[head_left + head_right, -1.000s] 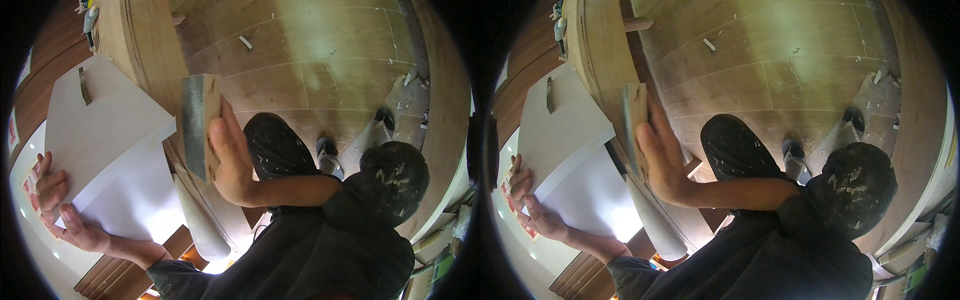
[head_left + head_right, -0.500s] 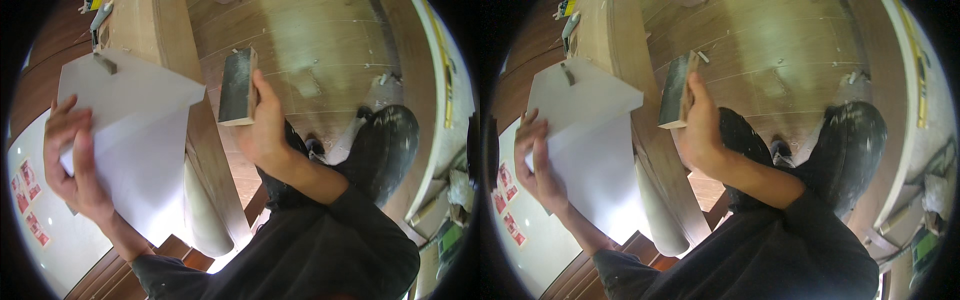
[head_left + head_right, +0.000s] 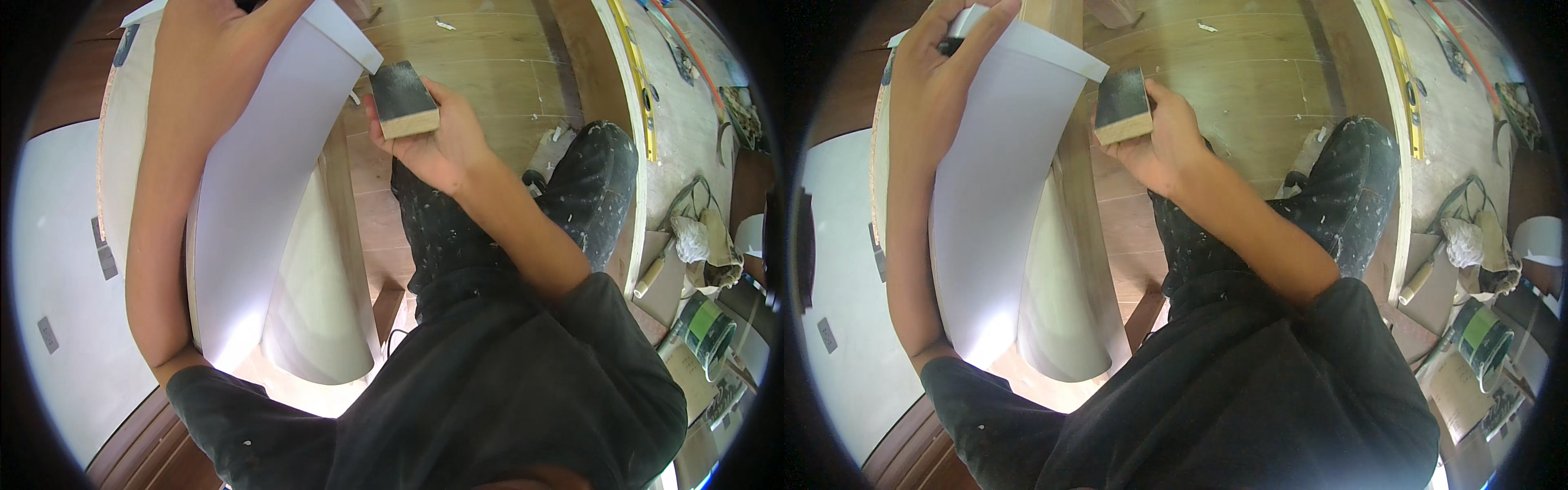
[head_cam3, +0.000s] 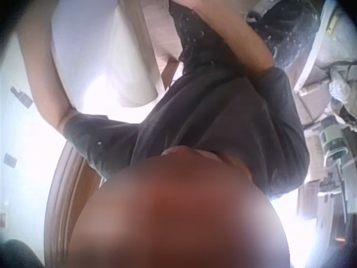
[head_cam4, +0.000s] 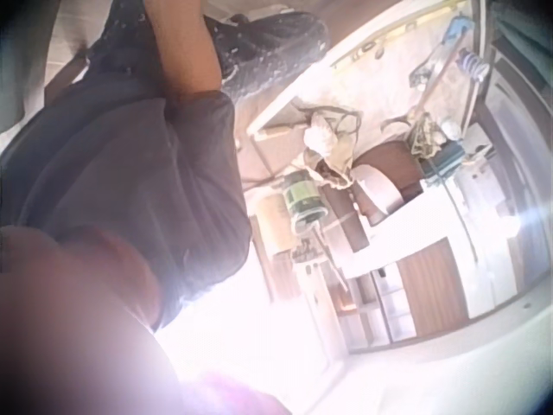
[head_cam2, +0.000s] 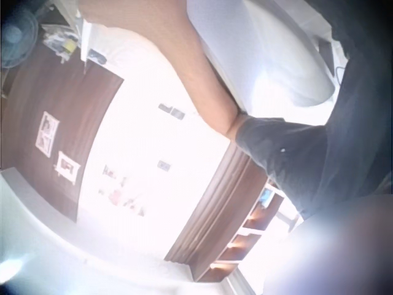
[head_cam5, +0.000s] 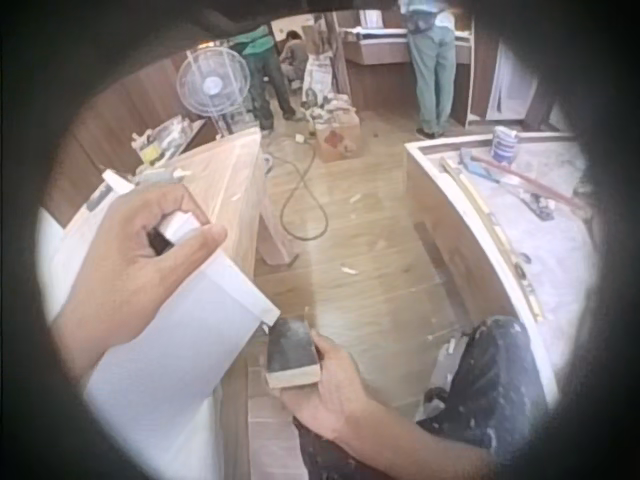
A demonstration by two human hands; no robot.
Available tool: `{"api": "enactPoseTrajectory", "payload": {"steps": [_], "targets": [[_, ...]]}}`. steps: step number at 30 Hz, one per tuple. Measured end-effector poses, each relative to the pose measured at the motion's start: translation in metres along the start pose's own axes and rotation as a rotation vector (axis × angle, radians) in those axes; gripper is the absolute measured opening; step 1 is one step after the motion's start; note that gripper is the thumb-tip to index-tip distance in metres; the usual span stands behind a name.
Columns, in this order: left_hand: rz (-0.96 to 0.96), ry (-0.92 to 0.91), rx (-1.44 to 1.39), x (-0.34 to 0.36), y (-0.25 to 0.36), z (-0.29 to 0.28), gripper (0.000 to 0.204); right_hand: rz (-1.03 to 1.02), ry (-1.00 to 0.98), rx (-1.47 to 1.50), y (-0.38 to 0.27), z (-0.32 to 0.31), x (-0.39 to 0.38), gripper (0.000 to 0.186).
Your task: The person trims excess edge banding from a white cabinet door using scissors, then sands the edges with a sanding block. The person flips the door to work on different sides and continues trimming and sanding the edges.
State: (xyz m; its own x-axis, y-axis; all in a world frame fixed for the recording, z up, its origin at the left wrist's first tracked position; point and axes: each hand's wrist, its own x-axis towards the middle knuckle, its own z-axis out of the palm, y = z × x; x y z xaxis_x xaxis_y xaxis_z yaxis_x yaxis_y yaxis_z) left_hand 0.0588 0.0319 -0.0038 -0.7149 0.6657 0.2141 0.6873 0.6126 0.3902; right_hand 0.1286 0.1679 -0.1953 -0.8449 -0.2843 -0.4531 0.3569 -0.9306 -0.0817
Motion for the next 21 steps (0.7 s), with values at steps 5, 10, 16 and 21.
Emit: {"api": "enactPoseTrajectory", "payload": {"steps": [5, 10, 16, 21], "targets": [[0.012, 0.251, -0.041, 0.007, -0.021, 0.033, 0.022, 0.096, -0.046, 0.075, -0.013, 0.001, 0.027, 0.032], [-0.018, 0.22, 0.053, 0.007, -0.018, 0.036, 0.022, 0.078, 0.094, 0.012, -0.01, 0.014, 0.049, 0.029], [-0.207, 0.162, 0.136, -0.003, -0.029, 0.017, 0.034, 0.133, 0.085, 0.111, -0.007, 0.011, 0.031, 0.033], [-0.206, 0.186, 0.089, -0.001, -0.027, 0.017, 0.032, 0.099, 0.174, 0.084, -0.002, 0.026, 0.048, 0.032]]}}
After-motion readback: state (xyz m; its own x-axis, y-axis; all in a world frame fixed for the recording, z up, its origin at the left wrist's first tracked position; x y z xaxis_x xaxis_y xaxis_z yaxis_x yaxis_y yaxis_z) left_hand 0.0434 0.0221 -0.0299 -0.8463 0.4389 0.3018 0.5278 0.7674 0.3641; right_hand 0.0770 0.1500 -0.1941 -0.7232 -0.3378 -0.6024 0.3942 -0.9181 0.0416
